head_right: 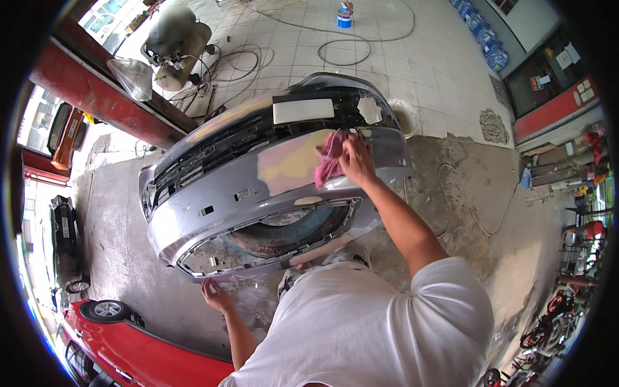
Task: The person scrubs a detached car bumper with a sponge and water, then wipes it with a cloth. The person repeatedly scrubs and wipes different sections of the bumper surface.
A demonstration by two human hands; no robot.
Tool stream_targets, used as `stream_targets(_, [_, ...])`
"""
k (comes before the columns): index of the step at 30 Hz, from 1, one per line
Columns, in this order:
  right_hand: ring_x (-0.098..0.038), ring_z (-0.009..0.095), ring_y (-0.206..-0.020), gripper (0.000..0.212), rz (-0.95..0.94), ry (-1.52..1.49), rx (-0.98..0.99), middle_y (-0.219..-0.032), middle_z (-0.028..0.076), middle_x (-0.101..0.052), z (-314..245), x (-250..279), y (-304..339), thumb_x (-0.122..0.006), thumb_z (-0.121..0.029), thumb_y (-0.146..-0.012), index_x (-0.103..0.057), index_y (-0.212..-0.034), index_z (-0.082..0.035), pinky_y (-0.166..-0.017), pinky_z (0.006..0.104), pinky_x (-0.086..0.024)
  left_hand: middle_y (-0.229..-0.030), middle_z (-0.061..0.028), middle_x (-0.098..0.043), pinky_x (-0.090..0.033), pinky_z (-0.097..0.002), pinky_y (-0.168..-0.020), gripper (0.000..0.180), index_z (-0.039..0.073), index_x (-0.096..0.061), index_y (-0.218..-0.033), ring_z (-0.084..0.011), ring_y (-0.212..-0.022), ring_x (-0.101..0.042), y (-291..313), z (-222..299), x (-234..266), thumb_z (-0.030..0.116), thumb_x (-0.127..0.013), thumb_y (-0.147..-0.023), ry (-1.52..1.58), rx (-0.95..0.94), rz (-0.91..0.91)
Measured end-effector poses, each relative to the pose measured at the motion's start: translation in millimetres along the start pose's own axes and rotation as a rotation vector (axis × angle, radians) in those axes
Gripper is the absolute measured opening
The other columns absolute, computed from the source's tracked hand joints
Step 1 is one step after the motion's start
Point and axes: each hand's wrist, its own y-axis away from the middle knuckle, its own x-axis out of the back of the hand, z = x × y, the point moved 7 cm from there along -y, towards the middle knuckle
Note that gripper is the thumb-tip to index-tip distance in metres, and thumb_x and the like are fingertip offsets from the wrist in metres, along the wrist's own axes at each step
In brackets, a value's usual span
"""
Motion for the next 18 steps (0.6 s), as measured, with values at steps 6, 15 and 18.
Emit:
stream_targets(6, [-0.059,0.032,-0.122,0.051,0.074,0.544,-0.101,-0.137,0.008,-0.062,-63,-45,-33,-0.059,-0.042,-0.093,-0.066,-0.140,-0.022,-0.108,0.0537,-0.041,-0.107,-0.0147,-0.073,-0.056,-0.0426,-0.089,0.012,-0.002,-0.075,-0.105,-0.0336,-0.100,-0.071,24,-117,26,0.004,-0.068,-0.096,0.004,0.170,-0.078])
stream_targets(15, [-0.060,0.029,-0.123,0.041,-0.194,0.214,0.184,-0.122,0.008,-0.071,-263,-178,-60,-0.058,-0.046,-0.093,-0.079,-0.119,-0.022,-0.113,0.0560,-0.033,-0.099,-0.0121,-0.075,-0.056,-0.0370,-0.085,0.010,-0.002,-0.074,-0.104,-0.0255,-0.092,-0.071,-75,-31,-17,0.002,-0.069,-0.097,0.220,-0.108,-0.153])
stream_targets(18, [-0.045,0.035,-0.143,0.054,-0.291,0.185,0.274,-0.144,0.014,-0.059,-338,-215,-36,-0.055,-0.055,-0.096,-0.069,-0.138,-0.022,-0.124,0.0615,-0.021,-0.101,-0.0093,-0.076,-0.055,-0.0286,-0.084,0.012,-0.003,-0.073,-0.107,-0.0145,-0.092,-0.071,-89,-28,-19,0.006,-0.069,-0.101,0.323,0.023,-0.200])
